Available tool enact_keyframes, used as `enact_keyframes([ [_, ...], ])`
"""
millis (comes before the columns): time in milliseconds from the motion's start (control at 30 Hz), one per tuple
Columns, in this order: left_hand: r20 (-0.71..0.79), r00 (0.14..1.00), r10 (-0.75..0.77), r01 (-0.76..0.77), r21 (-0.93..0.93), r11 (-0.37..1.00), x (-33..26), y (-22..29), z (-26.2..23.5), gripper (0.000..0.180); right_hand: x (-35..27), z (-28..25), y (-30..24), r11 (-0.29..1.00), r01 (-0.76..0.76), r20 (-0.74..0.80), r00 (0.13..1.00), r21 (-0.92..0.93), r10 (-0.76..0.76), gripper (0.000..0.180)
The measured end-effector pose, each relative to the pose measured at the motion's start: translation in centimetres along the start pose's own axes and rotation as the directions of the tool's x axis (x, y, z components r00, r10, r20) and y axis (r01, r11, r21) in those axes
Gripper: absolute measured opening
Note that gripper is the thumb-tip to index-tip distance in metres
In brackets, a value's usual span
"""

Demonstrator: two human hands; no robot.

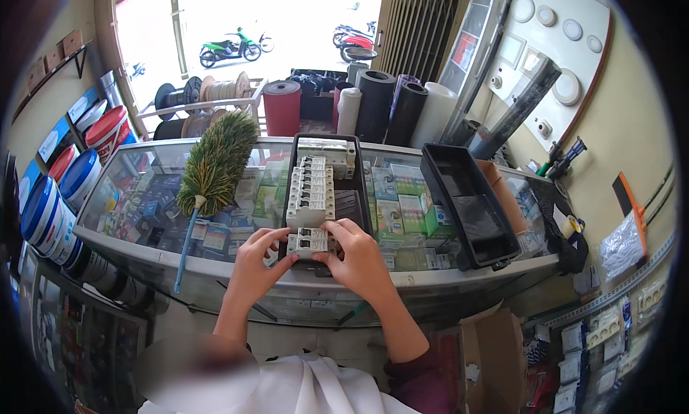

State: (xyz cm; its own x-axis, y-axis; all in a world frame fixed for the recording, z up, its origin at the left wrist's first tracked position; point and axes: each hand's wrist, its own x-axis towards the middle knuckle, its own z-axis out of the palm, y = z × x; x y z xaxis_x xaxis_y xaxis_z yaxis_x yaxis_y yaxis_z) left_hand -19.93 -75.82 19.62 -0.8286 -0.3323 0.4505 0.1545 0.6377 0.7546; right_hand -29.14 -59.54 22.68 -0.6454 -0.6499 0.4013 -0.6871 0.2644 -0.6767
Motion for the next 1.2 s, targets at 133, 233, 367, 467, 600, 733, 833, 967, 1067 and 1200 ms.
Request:
enact_keyframes([
  [133,-0.003,0.998,0.070,-0.070,0.021,0.997,-0.1,-0.4,0.2,0.040,0.2,0.0,0.3,1.000,-0.025,0.060,0.998,0.013,0.024,0.040],
  [233,0.053,0.998,0.032,-0.031,-0.021,0.999,-0.2,0.2,0.1,0.039,0.0,0.2,1.1,1.000,0.004,0.059,0.998,-0.025,-0.003,0.040],
  [367,0.086,0.993,0.084,-0.087,0.038,0.995,-0.6,-0.1,0.3,0.038,-0.2,-0.4,0.8,0.995,0.082,0.101,0.992,-0.056,-0.076,0.041],
  [467,0.099,0.989,0.111,-0.117,0.059,0.991,-0.8,-0.2,0.3,0.039,-0.4,-0.9,0.4,0.997,0.072,0.162,0.985,-0.025,-0.067,0.043],
  [600,0.102,0.987,0.128,-0.135,0.068,0.989,-0.7,-0.1,0.2,0.039,-0.6,-1.2,0.8,0.996,0.051,0.197,0.978,0.072,-0.064,0.047],
  [733,0.080,0.991,0.105,-0.108,0.035,0.993,-0.8,-0.1,0.0,0.037,-0.7,-1.1,1.1,0.993,0.004,0.151,0.988,0.120,-0.022,0.046],
  [833,0.082,0.993,0.088,-0.089,0.011,0.996,-0.8,-0.1,0.2,0.034,-0.8,-0.8,1.4,0.995,-0.042,0.086,0.996,0.086,0.034,0.040],
  [967,0.078,0.993,0.093,-0.093,-0.004,0.996,-1.0,0.0,0.6,0.030,-0.7,-0.4,1.1,0.996,-0.064,0.027,0.998,0.056,0.063,0.031],
  [1067,0.056,0.996,0.066,-0.066,-0.014,0.998,-0.7,0.2,0.8,0.029,-0.4,0.1,0.8,0.993,-0.097,-0.019,0.995,0.065,0.099,0.029],
  [1200,0.076,0.997,0.016,-0.014,-0.021,1.000,-0.6,0.6,0.8,0.028,-0.4,0.2,0.7,0.993,-0.108,-0.043,0.993,0.057,0.111,0.026],
])
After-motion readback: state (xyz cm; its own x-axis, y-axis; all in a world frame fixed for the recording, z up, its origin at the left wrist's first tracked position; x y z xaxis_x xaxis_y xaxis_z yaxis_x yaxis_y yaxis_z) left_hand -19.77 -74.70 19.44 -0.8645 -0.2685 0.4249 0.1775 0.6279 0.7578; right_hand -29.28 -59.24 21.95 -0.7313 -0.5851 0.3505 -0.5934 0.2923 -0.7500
